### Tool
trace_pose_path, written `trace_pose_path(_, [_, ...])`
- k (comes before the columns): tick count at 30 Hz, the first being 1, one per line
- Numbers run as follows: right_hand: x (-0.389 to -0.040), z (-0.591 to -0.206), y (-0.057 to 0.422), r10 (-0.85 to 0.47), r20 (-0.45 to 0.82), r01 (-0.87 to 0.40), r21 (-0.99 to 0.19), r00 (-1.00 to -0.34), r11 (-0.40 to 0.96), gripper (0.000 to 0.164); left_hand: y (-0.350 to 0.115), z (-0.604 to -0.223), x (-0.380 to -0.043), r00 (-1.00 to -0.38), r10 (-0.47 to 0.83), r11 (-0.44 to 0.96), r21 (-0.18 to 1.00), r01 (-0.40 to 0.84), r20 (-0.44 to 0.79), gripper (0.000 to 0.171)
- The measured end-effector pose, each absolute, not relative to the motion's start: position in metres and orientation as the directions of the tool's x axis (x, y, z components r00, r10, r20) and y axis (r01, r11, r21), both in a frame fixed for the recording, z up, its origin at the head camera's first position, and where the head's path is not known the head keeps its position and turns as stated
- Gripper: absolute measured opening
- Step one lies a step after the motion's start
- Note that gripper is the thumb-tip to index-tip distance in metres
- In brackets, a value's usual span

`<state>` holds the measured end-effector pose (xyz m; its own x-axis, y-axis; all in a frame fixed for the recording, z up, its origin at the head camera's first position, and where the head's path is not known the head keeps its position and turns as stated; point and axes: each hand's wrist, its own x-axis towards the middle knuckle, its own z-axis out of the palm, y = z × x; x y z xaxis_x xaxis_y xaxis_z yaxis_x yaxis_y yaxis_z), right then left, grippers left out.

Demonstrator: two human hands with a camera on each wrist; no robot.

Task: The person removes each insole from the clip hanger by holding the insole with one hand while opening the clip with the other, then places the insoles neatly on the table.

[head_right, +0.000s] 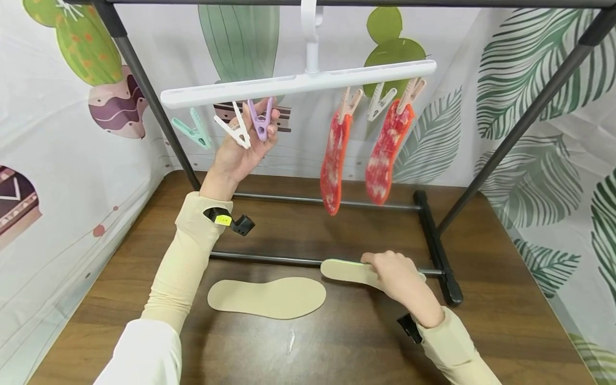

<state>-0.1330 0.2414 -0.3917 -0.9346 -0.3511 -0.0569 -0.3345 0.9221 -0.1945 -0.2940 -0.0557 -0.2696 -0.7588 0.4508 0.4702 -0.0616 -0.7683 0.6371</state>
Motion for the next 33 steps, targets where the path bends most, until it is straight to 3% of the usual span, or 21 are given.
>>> trace_pose_path(20, [-0.125,-0.394,0.242,-0.352,-0.045,-0.344,-0.130,-0.935,0.930,0.030,-0.056,-0.271,-0.295,-0.749,0.455,-0.761,0.647,-0.046,0.482,0.050])
trace_pose_path(33, [-0.121,-0.393,0.243,-0.451,-0.152,-0.410,-0.242,-0.879,0.880,0.033,-0.054,-0.271,-0.294,-0.756,0.454,-0.772,0.632,-0.069,0.472,0.049])
